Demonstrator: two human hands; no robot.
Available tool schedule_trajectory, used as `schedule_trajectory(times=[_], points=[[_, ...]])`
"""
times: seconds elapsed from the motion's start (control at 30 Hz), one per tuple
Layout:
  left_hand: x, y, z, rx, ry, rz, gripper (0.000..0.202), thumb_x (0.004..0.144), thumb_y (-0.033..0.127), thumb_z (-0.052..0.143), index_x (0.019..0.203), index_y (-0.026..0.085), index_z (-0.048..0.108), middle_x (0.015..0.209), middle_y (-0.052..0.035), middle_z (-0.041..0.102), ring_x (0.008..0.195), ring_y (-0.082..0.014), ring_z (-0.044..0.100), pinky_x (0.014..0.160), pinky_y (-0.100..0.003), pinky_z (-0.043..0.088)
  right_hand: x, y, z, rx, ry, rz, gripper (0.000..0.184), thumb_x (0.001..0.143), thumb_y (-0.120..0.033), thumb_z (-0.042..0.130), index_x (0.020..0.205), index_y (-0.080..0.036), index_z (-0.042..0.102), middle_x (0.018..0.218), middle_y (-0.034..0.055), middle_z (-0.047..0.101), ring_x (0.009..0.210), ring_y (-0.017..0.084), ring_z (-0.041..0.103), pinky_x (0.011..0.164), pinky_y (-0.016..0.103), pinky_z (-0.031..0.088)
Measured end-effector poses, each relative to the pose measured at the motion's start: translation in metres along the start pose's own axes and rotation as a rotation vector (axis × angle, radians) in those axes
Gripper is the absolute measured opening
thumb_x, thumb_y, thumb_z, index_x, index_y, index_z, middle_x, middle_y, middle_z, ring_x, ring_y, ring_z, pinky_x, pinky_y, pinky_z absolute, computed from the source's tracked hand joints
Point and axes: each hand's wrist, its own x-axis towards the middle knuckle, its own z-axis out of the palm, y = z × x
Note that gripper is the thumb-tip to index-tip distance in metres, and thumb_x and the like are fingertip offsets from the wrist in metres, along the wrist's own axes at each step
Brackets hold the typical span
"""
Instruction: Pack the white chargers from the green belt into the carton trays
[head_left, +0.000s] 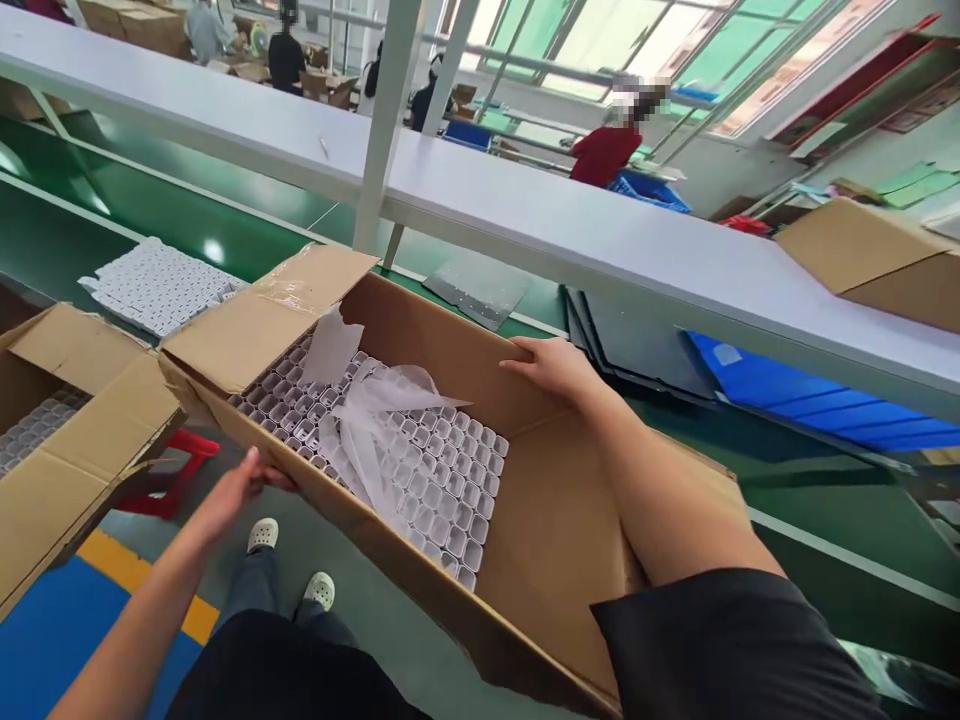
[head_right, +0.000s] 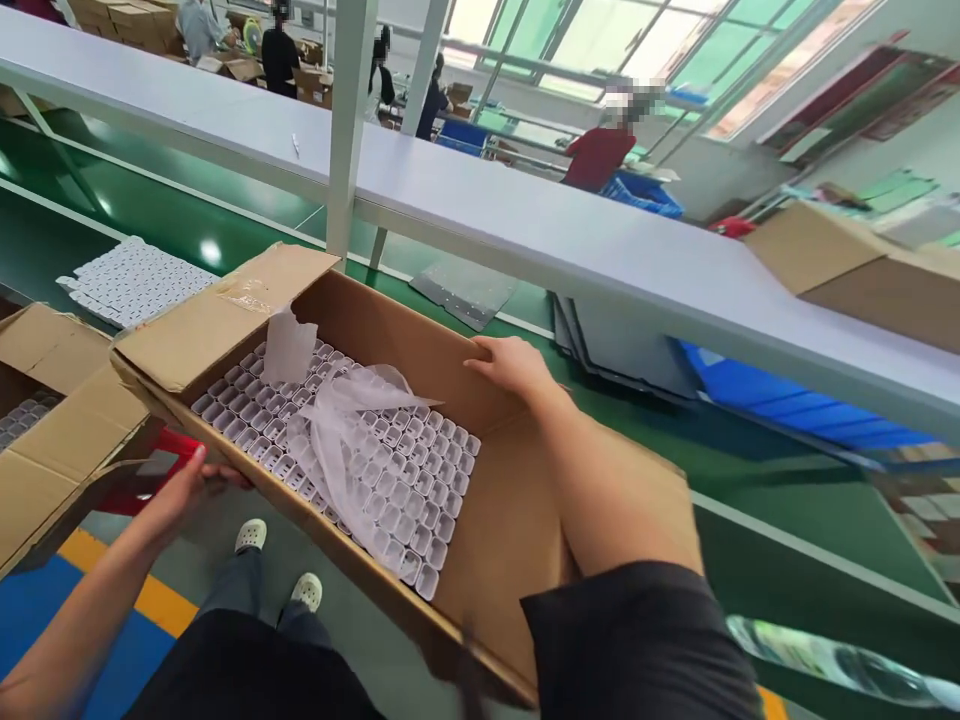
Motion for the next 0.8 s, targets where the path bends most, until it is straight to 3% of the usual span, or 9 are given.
schedule_trajectory(times=[0.13,0.27,0.37,0.47,0.5,0.57,0.63,0.73,0.8], points=[[0.041,0.0,-0.019,0.0,0.059,0.082,0.087,0.07,0.092,0.03,0.062,0.015,0.071,0.083,-0.0158,0.075,0.109,-0.0315,0.063,0.109,-0.041,0.039,0.008,-0.003,0.004,0.045,0.096,0.042,0.038,0.086,-0.047,0.056,0.113,-0.021,0.067,0.088,0.0077,0.072,0.083,0.028,0.064,0.063,0.03,0.039],[0.077,0.023,-0.028,0.058,0.018,0.147,0.084,0.075,0.087,0.03,0.06,0.016,0.073,0.076,-0.0142,0.075,0.105,-0.0319,0.065,0.108,-0.041,0.04,0.034,-0.004,0.004,0.027,0.104,0.119,0.039,0.086,-0.046,0.057,0.114,-0.02,0.067,0.096,0.009,0.072,0.088,0.029,0.064,0.064,0.031,0.041],[0.074,0.057,-0.055,0.253,-0.124,0.137,0.079,0.081,0.08,0.031,0.074,0.017,0.078,0.091,-0.0122,0.076,0.106,-0.0311,0.065,0.107,-0.039,0.042,0.049,-0.009,-0.001,0.006,0.055,0.199,0.043,0.088,-0.044,0.054,0.123,-0.019,0.062,0.106,0.0113,0.071,0.093,0.03,0.064,0.068,0.032,0.044],[0.05,0.098,-0.098,0.601,-0.3,0.13,0.055,0.085,0.068,0.045,0.096,0.026,0.079,0.11,-0.0057,0.075,0.108,-0.0301,0.066,0.101,-0.036,0.047,0.051,-0.025,-0.009,0.0,-0.002,0.214,0.044,0.091,-0.036,0.049,0.128,-0.013,0.057,0.114,0.0166,0.067,0.1,0.034,0.062,0.079,0.04,0.048],[0.043,0.112,-0.111,0.687,-0.353,0.181,0.047,0.085,0.063,0.048,0.101,0.03,0.078,0.112,-0.0036,0.074,0.107,-0.0293,0.066,0.097,-0.035,0.05,0.05,-0.034,-0.011,-0.014,0.038,0.193,0.045,0.09,-0.03,0.048,0.13,-0.011,0.055,0.12,0.0187,0.064,0.106,0.035,0.06,0.085,0.044,0.047],[0.037,0.139,-0.123,0.782,-0.386,0.414,0.036,0.087,0.054,0.052,0.109,0.036,0.075,0.116,-0.0006,0.073,0.108,-0.027,0.066,0.093,-0.032,0.053,0.047,-0.058,-0.013,-0.032,0.2,0.097,0.049,0.089,-0.021,0.046,0.136,-0.011,0.05,0.134,0.0203,0.054,0.121,0.037,0.051,0.099,0.052,0.042],[0.045,0.164,-0.113,0.862,-0.309,0.73,0.032,0.087,0.045,0.056,0.114,0.037,0.072,0.125,0.0007,0.069,0.119,-0.0267,0.061,0.101,-0.035,0.049,0.046,-0.086,-0.01,0.009,0.336,-0.059,0.051,0.09,-0.018,0.045,0.141,-0.015,0.045,0.141,0.0182,0.048,0.129,0.034,0.045,0.106,0.054,0.037],[0.07,0.192,-0.083,1.06,-0.12,1.041,0.038,0.087,0.031,0.057,0.125,0.036,0.065,0.143,0.001,0.055,0.14,-0.0302,0.04,0.119,-0.053,0.026,0.044,-0.122,0.001,0.072,0.24,-0.342,0.049,0.092,-0.019,0.046,0.14,-0.019,0.047,0.141,0.0158,0.049,0.132,0.031,0.044,0.108,0.054,0.038],[0.083,0.202,-0.082,1.091,0.008,1.052,0.044,0.088,0.025,0.053,0.129,0.036,0.061,0.147,0.0023,0.05,0.143,-0.0309,0.034,0.12,-0.058,0.019,0.041,-0.132,0.01,0.065,0.128,-0.465,0.046,0.092,-0.019,0.047,0.138,-0.019,0.048,0.144,0.016,0.046,0.134,0.032,0.042,0.109,0.056,0.037]])
